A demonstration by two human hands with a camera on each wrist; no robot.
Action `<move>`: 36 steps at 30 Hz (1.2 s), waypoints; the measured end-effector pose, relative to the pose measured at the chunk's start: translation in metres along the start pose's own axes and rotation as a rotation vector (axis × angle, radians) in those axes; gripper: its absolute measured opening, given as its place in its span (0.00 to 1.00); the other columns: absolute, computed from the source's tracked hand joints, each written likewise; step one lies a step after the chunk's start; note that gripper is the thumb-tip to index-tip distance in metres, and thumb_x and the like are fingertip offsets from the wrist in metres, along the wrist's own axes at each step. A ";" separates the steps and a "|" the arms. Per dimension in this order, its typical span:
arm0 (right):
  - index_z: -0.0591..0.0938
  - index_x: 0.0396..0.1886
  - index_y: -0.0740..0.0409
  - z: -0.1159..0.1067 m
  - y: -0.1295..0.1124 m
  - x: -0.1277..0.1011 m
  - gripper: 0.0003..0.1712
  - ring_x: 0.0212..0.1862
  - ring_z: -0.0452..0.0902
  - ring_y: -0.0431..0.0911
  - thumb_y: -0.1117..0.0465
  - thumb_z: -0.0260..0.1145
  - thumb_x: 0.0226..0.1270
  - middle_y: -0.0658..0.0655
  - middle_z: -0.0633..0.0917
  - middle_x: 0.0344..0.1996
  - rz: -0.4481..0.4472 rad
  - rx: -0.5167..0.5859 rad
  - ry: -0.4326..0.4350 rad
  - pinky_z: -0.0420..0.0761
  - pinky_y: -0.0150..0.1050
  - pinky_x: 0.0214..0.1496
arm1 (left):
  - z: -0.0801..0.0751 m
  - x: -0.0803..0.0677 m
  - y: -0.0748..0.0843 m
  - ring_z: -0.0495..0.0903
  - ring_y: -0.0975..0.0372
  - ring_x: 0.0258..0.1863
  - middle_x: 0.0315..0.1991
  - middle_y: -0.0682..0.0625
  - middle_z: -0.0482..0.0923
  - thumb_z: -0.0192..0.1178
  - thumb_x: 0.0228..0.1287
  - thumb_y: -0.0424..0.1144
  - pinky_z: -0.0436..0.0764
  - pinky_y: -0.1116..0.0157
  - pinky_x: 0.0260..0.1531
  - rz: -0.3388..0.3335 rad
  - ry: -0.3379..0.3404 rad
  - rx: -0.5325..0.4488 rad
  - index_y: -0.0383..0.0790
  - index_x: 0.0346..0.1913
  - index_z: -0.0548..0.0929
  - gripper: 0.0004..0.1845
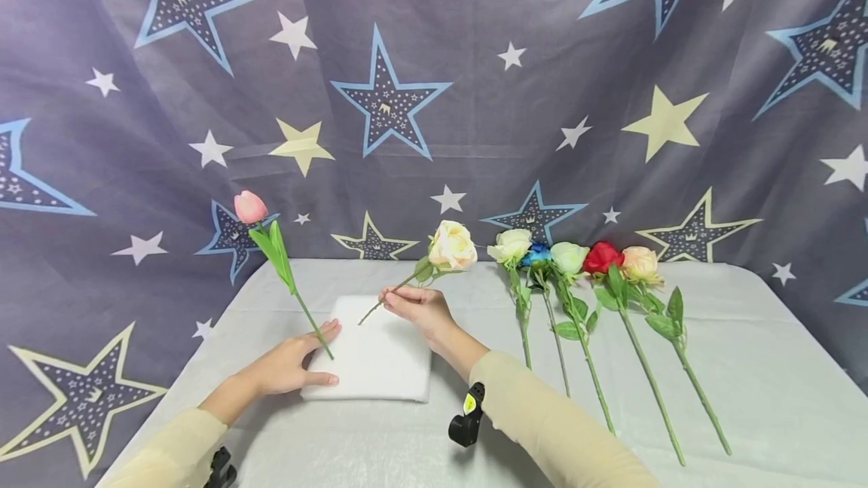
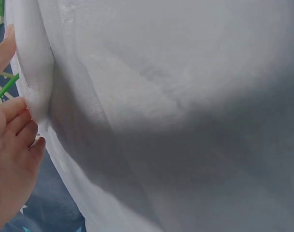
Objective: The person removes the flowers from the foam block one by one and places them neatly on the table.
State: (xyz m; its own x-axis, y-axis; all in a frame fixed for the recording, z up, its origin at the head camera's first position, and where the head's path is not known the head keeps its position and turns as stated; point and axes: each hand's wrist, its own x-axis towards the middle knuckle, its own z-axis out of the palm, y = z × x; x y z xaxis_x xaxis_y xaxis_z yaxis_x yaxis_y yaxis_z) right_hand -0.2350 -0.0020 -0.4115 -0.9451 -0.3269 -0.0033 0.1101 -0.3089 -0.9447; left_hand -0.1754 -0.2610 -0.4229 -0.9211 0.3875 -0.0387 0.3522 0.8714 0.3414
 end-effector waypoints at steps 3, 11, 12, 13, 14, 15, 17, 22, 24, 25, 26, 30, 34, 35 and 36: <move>0.77 0.54 0.78 0.001 0.000 -0.001 0.19 0.48 0.85 0.42 0.73 0.62 0.64 0.65 0.84 0.52 -0.005 -0.007 0.012 0.83 0.36 0.57 | 0.001 0.000 -0.001 0.62 0.44 0.72 0.73 0.39 0.60 0.66 0.51 0.63 0.62 0.46 0.72 0.001 0.002 -0.002 0.31 0.70 0.63 0.51; 0.81 0.49 0.76 0.008 0.001 -0.006 0.17 0.46 0.87 0.45 0.73 0.66 0.60 0.66 0.86 0.47 -0.072 -0.039 0.084 0.85 0.36 0.53 | 0.003 0.000 -0.002 0.63 0.44 0.71 0.73 0.39 0.60 0.65 0.51 0.64 0.62 0.47 0.72 0.001 0.010 0.004 0.32 0.70 0.64 0.51; 0.81 0.48 0.75 0.009 0.001 -0.007 0.16 0.46 0.87 0.45 0.73 0.66 0.59 0.66 0.86 0.47 -0.075 -0.046 0.094 0.85 0.36 0.53 | 0.003 0.000 -0.002 0.63 0.44 0.71 0.73 0.39 0.60 0.65 0.51 0.64 0.62 0.47 0.72 0.003 0.012 0.003 0.32 0.70 0.64 0.51; 0.81 0.48 0.75 0.011 0.001 -0.007 0.16 0.46 0.87 0.46 0.73 0.66 0.59 0.66 0.86 0.47 -0.082 -0.053 0.100 0.85 0.36 0.53 | 0.003 -0.001 -0.002 0.63 0.44 0.71 0.73 0.39 0.60 0.65 0.51 0.64 0.62 0.47 0.72 0.006 0.015 0.002 0.32 0.70 0.64 0.51; 0.82 0.47 0.74 0.012 0.000 -0.008 0.16 0.46 0.87 0.46 0.73 0.66 0.59 0.66 0.86 0.47 -0.082 -0.053 0.110 0.85 0.35 0.53 | 0.003 -0.001 -0.002 0.63 0.44 0.71 0.73 0.39 0.61 0.65 0.51 0.64 0.62 0.46 0.72 0.009 0.018 -0.001 0.32 0.70 0.64 0.51; 0.82 0.47 0.74 0.013 0.000 -0.008 0.16 0.46 0.87 0.46 0.73 0.66 0.59 0.66 0.86 0.47 -0.088 -0.058 0.114 0.85 0.35 0.53 | 0.003 -0.001 -0.001 0.63 0.44 0.71 0.73 0.39 0.61 0.65 0.50 0.64 0.63 0.46 0.72 0.012 0.020 -0.002 0.32 0.70 0.64 0.51; 0.82 0.46 0.74 0.014 0.000 -0.009 0.15 0.46 0.87 0.47 0.73 0.67 0.59 0.67 0.86 0.47 -0.097 -0.067 0.122 0.85 0.36 0.53 | 0.003 -0.001 -0.001 0.63 0.44 0.71 0.72 0.39 0.61 0.66 0.50 0.64 0.63 0.46 0.71 0.018 0.024 -0.005 0.32 0.70 0.64 0.51; 0.83 0.45 0.73 0.015 -0.002 -0.010 0.14 0.46 0.87 0.48 0.72 0.68 0.58 0.66 0.87 0.45 -0.111 -0.072 0.131 0.85 0.37 0.53 | 0.004 -0.001 -0.002 0.64 0.45 0.71 0.72 0.39 0.62 0.66 0.50 0.63 0.63 0.47 0.71 0.023 0.031 0.003 0.32 0.70 0.65 0.51; 0.84 0.44 0.73 0.014 -0.002 -0.011 0.14 0.46 0.87 0.49 0.72 0.68 0.58 0.65 0.87 0.44 -0.115 -0.081 0.136 0.85 0.37 0.53 | 0.005 0.000 -0.002 0.64 0.45 0.71 0.72 0.39 0.62 0.66 0.50 0.63 0.64 0.47 0.71 0.023 0.031 0.005 0.32 0.70 0.65 0.51; 0.84 0.44 0.72 0.013 -0.003 -0.012 0.14 0.46 0.87 0.48 0.71 0.68 0.58 0.64 0.88 0.44 -0.114 -0.089 0.138 0.85 0.37 0.53 | 0.006 0.000 -0.002 0.64 0.45 0.71 0.72 0.39 0.62 0.66 0.50 0.64 0.63 0.47 0.71 0.024 0.030 0.004 0.33 0.70 0.65 0.51; 0.84 0.44 0.71 0.012 -0.003 -0.012 0.14 0.45 0.88 0.47 0.71 0.68 0.58 0.63 0.88 0.43 -0.114 -0.100 0.141 0.85 0.36 0.53 | 0.006 0.001 -0.001 0.64 0.45 0.71 0.72 0.40 0.62 0.66 0.50 0.64 0.63 0.47 0.71 0.024 0.029 0.003 0.33 0.70 0.65 0.51; 0.81 0.48 0.75 0.011 -0.014 -0.013 0.15 0.43 0.88 0.44 0.72 0.65 0.61 0.65 0.88 0.43 -0.156 -0.037 0.137 0.85 0.36 0.54 | 0.006 0.002 -0.001 0.64 0.44 0.71 0.72 0.39 0.62 0.65 0.50 0.64 0.63 0.46 0.71 0.037 0.019 -0.003 0.32 0.70 0.65 0.51; 0.73 0.53 0.84 0.010 -0.036 -0.011 0.18 0.41 0.87 0.43 0.75 0.59 0.65 0.59 0.89 0.36 -0.244 0.086 0.083 0.84 0.40 0.55 | 0.004 0.000 -0.002 0.64 0.44 0.71 0.72 0.38 0.62 0.66 0.50 0.63 0.63 0.46 0.71 0.044 0.029 0.004 0.31 0.69 0.65 0.51; 0.73 0.53 0.85 0.009 -0.041 -0.010 0.19 0.40 0.87 0.43 0.75 0.58 0.66 0.55 0.90 0.34 -0.252 0.100 0.073 0.85 0.41 0.54 | 0.004 0.000 -0.002 0.64 0.44 0.71 0.72 0.38 0.62 0.66 0.50 0.62 0.63 0.46 0.71 0.044 0.034 0.004 0.31 0.69 0.65 0.50; 0.72 0.53 0.85 0.008 -0.046 -0.010 0.19 0.40 0.88 0.43 0.74 0.58 0.67 0.51 0.89 0.31 -0.256 0.099 0.064 0.85 0.41 0.54 | 0.004 -0.001 -0.002 0.64 0.44 0.70 0.72 0.38 0.62 0.66 0.51 0.62 0.64 0.46 0.71 0.044 0.038 0.006 0.30 0.69 0.65 0.50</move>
State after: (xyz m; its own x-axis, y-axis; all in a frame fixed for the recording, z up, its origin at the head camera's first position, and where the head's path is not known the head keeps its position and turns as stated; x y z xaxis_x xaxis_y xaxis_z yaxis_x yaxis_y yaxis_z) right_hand -0.2280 0.0088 -0.3651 -0.9631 -0.1711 0.2078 -0.1081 -0.4612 -0.8807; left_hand -0.1747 -0.2624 -0.4270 -0.9104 0.4136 0.0118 0.3932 0.8558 0.3362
